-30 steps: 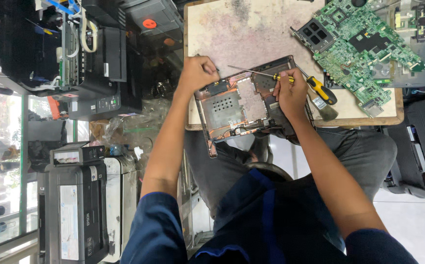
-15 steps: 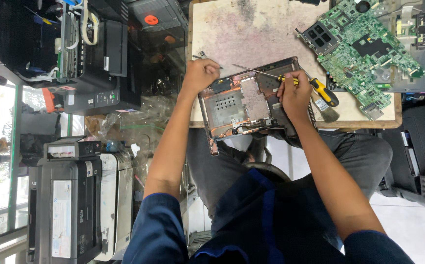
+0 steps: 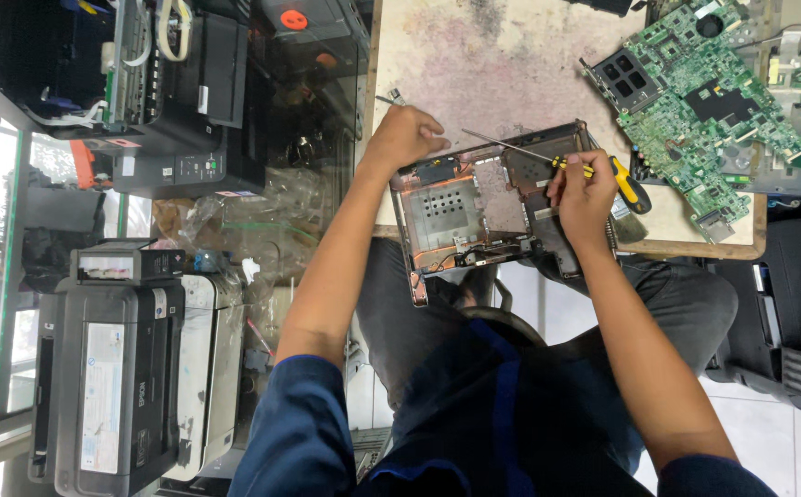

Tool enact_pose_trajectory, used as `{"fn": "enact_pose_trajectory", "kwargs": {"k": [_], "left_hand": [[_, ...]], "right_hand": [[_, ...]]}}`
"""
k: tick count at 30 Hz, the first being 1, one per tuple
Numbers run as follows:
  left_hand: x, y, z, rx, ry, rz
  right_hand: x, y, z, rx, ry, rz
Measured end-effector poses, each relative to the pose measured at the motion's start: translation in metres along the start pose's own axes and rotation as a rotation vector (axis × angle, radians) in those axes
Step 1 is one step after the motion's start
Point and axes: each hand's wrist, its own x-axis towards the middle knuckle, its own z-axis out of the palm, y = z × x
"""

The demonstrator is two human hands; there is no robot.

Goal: The person uses a screwdriver to remove screws from a disassembled electronic device, likely a printer, held on their lap. They then use their hands to detach and reattach a small circuit board component within the device's chassis.

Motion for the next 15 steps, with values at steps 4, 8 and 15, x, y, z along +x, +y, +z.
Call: {"fn": "enact_pose_trajectory", "kwargs": {"k": [4,8,15], "left_hand": [[0.012,0.007,0.012,0.061,-0.026,0.014],[0.034,-0.005,0.034,0.099,-0.077,0.052],[0.025,0.03,0.017,0.265,-0.112,0.102]], "right_hand": [[0.0,-0.002,0.0,-0.003,0.009,0.022],[-0.001,-0.004,0.001,0.001,0.015,0.028],[0.0,-0.001,0.002,0.026,0.017,0.008]]}}
